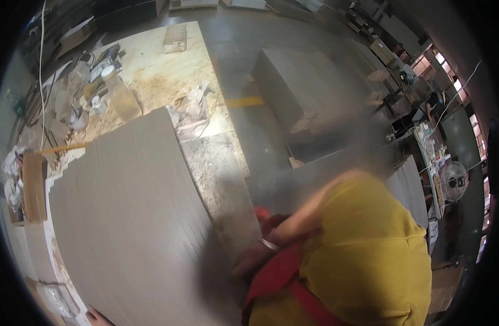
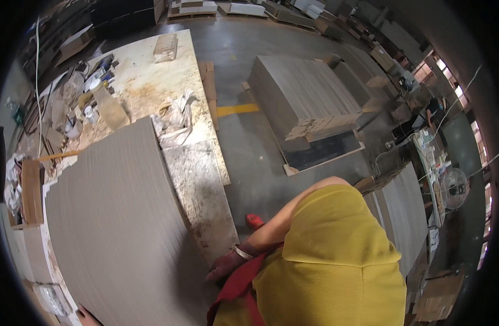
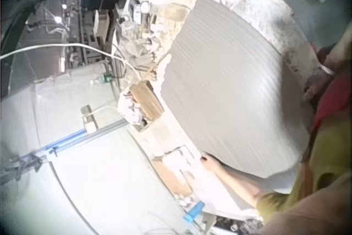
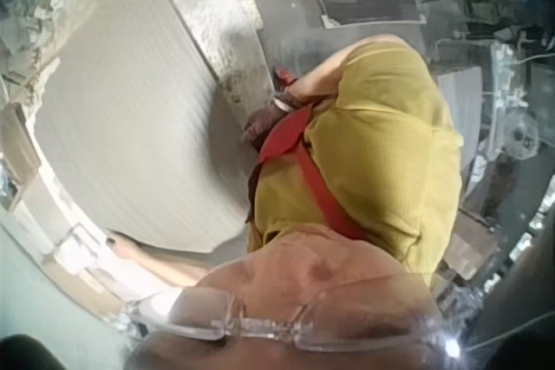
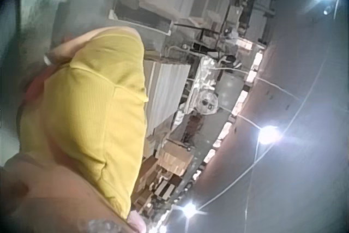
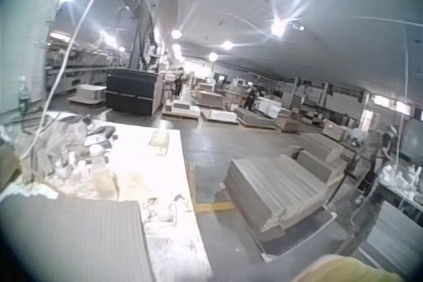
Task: The person wipes the surface of a grooved wood panel using a cloth, applies a liquid from a bottle, and repeats the wiping process before flipping the panel and wiping the other side.
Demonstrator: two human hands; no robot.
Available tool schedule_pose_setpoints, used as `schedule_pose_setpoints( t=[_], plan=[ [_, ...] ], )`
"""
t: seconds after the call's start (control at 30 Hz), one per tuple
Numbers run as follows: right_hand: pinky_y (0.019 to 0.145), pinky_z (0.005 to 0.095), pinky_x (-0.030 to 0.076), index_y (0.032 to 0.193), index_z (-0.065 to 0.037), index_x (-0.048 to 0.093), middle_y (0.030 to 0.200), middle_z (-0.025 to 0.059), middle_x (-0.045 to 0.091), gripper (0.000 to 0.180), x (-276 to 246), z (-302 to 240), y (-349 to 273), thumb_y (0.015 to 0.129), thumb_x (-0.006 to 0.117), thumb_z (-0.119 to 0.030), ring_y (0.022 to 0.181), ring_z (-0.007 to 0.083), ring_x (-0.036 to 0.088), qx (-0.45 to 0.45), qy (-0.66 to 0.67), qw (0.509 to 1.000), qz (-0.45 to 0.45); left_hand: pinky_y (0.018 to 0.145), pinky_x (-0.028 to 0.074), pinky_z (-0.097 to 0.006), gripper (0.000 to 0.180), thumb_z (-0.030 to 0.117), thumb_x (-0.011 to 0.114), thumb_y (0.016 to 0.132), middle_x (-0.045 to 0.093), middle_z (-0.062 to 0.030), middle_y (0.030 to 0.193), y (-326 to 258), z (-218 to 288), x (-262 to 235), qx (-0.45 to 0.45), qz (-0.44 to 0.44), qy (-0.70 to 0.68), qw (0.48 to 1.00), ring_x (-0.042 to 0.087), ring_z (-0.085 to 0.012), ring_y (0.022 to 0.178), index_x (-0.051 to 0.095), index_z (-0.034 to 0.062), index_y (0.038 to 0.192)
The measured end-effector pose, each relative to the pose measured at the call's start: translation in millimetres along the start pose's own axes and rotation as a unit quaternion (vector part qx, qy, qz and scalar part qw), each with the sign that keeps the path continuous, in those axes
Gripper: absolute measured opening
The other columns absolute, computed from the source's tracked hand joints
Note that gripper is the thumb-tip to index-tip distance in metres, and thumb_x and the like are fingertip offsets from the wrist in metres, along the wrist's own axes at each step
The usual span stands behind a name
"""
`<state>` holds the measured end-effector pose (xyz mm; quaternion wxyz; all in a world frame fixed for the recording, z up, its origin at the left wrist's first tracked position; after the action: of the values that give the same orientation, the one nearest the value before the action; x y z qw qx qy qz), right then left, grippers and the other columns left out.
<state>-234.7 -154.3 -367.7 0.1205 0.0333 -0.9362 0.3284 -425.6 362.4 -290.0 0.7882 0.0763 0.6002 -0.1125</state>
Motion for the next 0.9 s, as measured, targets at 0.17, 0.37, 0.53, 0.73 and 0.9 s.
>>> schedule_pose_setpoints(
  t=[0.17,0.37,0.53,0.73,0.9],
  plan=[
    [0.086,0.0395,0.043,0.105,0.002,0.06,0.099,0.016,0.065,0.055,11,25,33,0.092,0.044,-0.049,0.091,0.0247,0.058,0.029,0.01,0.999,0.029,0.087,0.044,-0.044,0.072,0.061,0.042,0.087,0.056,-0.0281,0.113,29,17,-2,0.066,0.025,-0.002,0.998,0.054,-0.0421,0.102,0.055,-0.0049,0.115],
    [0.062,0.0338,0.046,0.085,-0.004,0.062,0.068,0.0071,0.058,0.05,31,3,54,0.091,0.045,-0.05,0.069,0.0185,0.058,-0.039,-0.009,0.999,0.011,0.087,0.044,-0.044,0.074,0.06,0.039,0.089,0.054,-0.0309,0.115,62,26,15,0.081,0.027,0.005,0.996,0.054,-0.0428,0.101,0.052,-0.0085,0.114],
    [0.052,0.0265,0.039,0.074,-0.016,0.054,0.061,-0.0004,0.049,0.034,25,-25,19,0.093,0.047,-0.043,0.058,0.0098,0.05,-0.05,0.128,0.988,-0.068,0.09,0.043,-0.044,0.073,0.055,0.043,0.09,0.052,-0.0319,0.117,52,17,18,0.162,0.035,0.027,0.986,0.052,-0.0423,0.104,0.048,-0.0119,0.118],
    [0.074,0.0358,0.053,0.12,-0.002,0.048,0.106,0.0138,0.056,0.043,37,1,40,0.092,0.05,-0.034,0.087,0.026,0.06,-0.043,0.244,0.921,-0.302,0.096,0.04,-0.043,0.072,0.048,0.052,0.089,0.05,-0.0296,0.124,-165,141,-46,0.318,0.107,-0.052,0.941,0.051,-0.0389,0.111,0.04,-0.0112,0.128],
    [0.079,0.0352,0.051,0.127,-0.01,0.049,0.118,0.0077,0.055,0.052,0,-19,19,0.087,0.058,-0.042,0.098,0.0218,0.057,0.032,0.117,0.947,-0.297,0.108,0.021,-0.045,0.072,0.04,0.056,0.086,0.033,-0.022,0.142,-322,116,-14,0.216,-0.047,-0.11,0.969,0.03,-0.0368,0.132,0.032,-0.0047,0.137]
  ],
)
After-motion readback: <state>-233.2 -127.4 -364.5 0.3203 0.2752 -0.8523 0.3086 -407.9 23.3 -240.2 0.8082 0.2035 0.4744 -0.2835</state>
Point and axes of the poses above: each hand's wrist, its own y-axis towards the middle knuckle, its own x-axis out of the palm, z = x × y, the point moved 8 cm from there along y, towards the middle knuckle
